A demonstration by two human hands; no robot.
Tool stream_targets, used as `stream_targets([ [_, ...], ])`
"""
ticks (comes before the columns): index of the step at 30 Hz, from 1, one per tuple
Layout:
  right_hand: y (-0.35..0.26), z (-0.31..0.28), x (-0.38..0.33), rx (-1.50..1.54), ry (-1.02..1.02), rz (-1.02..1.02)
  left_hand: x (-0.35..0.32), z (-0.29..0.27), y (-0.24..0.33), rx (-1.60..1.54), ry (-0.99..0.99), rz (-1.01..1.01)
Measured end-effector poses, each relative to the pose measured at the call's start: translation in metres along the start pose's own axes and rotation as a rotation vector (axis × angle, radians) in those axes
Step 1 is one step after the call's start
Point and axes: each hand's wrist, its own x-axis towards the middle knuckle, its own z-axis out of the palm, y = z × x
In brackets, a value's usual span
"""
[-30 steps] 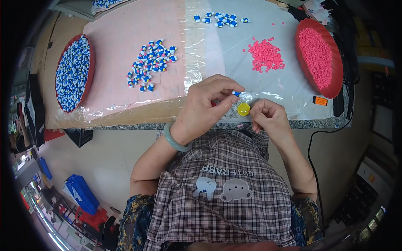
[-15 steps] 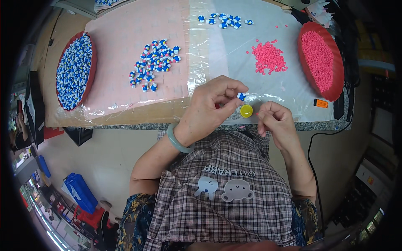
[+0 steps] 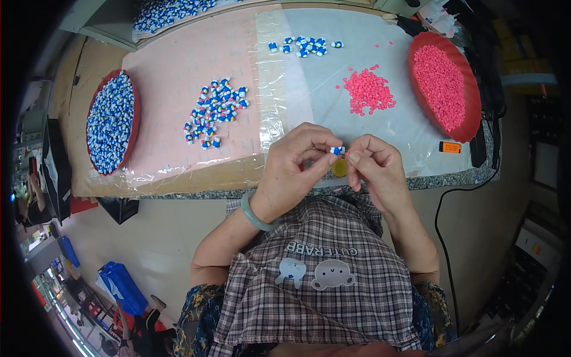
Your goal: Manually assembling small plastic toy components by inserting pink parts into blue and white bases at a workbench.
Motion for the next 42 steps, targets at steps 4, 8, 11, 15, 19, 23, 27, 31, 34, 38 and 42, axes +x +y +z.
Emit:
stream_targets([
  [4, 0.003, -0.001, 0.002, -0.007, -0.001, 0.007, -0.001, 0.002, 0.001, 0.032, 0.001, 0.024],
  [8, 0.004, -0.002, 0.002, -0.009, 0.004, -0.002, 0.000, 0.003, 0.000, 0.093, -0.002, 0.080],
  [11, 0.005, -0.002, 0.003, -0.014, 0.016, 0.012, 0.000, 0.004, -0.001, 0.131, 0.008, 0.108],
  [15, 0.006, 0.000, 0.002, -0.061, 0.054, -0.016, 0.001, 0.007, -0.002, 0.342, 0.060, 0.270],
  [19, 0.006, 0.003, 0.001, -0.148, 0.096, -0.028, 0.001, 0.008, 0.001, 0.538, 0.084, 0.364],
  [23, 0.008, 0.004, 0.000, -0.147, 0.122, -0.070, 0.002, 0.011, 0.002, 0.556, 0.110, 0.421],
  [27, 0.004, -0.006, 0.001, -0.172, 0.074, -0.093, 0.008, 0.001, 0.012, 0.568, 0.067, 0.433],
  [31, 0.000, -0.042, 0.012, -0.575, 0.287, -0.249, 0.015, -0.040, 0.020, 0.683, 0.241, 0.396],
  [34, 0.004, -0.059, 0.025, -0.890, 0.355, -0.419, 0.014, -0.077, 0.021, 0.822, 0.354, 0.330],
  [38, 0.007, -0.049, 0.038, -1.063, 0.382, -0.559, 0.013, -0.104, 0.017, 1.226, 0.429, 0.379],
  [42, 0.009, -0.041, 0.049, -1.165, 0.407, -0.584, 0.031, -0.085, 0.023, 1.219, 0.455, 0.404],
])
